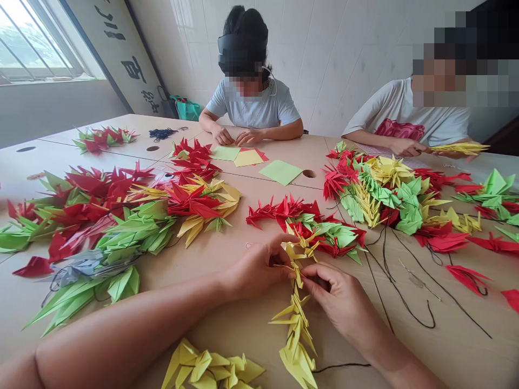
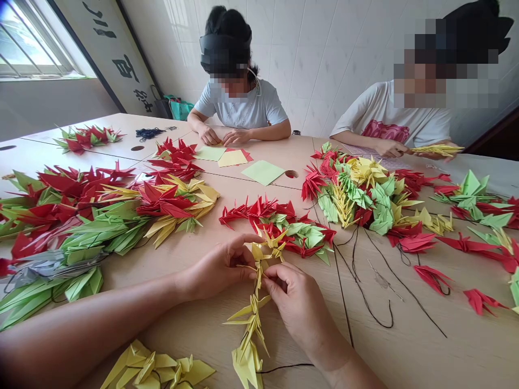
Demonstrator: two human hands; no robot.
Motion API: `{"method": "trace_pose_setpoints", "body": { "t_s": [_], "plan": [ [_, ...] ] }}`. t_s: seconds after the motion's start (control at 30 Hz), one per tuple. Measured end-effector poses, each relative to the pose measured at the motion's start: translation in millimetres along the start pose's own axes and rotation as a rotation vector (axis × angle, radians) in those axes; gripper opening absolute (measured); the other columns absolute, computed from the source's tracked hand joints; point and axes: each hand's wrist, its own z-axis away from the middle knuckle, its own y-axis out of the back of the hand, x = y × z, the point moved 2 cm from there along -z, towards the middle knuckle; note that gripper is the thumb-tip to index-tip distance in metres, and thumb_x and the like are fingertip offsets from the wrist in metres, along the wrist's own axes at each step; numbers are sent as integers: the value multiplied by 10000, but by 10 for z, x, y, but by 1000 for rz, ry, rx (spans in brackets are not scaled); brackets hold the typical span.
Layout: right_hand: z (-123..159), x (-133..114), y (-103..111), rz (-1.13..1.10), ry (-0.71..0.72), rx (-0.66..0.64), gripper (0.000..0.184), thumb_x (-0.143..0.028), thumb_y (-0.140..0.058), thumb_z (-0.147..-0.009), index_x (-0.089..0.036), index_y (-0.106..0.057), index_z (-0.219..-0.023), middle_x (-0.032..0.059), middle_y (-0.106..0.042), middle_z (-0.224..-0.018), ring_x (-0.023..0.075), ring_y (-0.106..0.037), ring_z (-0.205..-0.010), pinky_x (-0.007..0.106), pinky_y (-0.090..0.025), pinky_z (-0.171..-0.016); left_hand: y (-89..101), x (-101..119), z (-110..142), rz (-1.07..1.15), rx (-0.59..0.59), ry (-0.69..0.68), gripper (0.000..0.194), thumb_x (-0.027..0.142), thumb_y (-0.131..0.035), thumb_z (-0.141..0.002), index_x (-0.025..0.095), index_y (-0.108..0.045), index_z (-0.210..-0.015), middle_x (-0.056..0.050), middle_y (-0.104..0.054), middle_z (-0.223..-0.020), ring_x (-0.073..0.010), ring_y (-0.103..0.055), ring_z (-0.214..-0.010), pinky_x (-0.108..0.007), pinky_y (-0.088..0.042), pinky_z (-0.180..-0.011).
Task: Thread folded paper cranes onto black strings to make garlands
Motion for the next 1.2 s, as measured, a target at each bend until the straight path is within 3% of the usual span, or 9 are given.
{"method": "trace_pose_setpoints", "body": {
  "t_s": [0.7, 1.2],
  "plan": [
    [3, -5, 6, 77, 50, -61, 147, -251, -503, -835, -198, -610, -749, 20, -597, -746, 174, -565, -695, 254, -423, -612, -3, 16, 9, -62, -131, -14, 506, 168, -648, -747, 206, -452, -1212, 47, -512, -722, -92, -490, -670, -226, -404, -617],
    [22, -68, 4, 184, 70, -17, 191, -283, -448, -881, -202, -549, -741, 17, -565, -706, 164, -520, -622, 259, -398, -563, -6, 76, 21, -57, -82, -47, 377, 182, -612, -774, 184, -402, -1087, 38, -507, -730, -82, -471, -635, -214, -372, -571]
  ]
}}
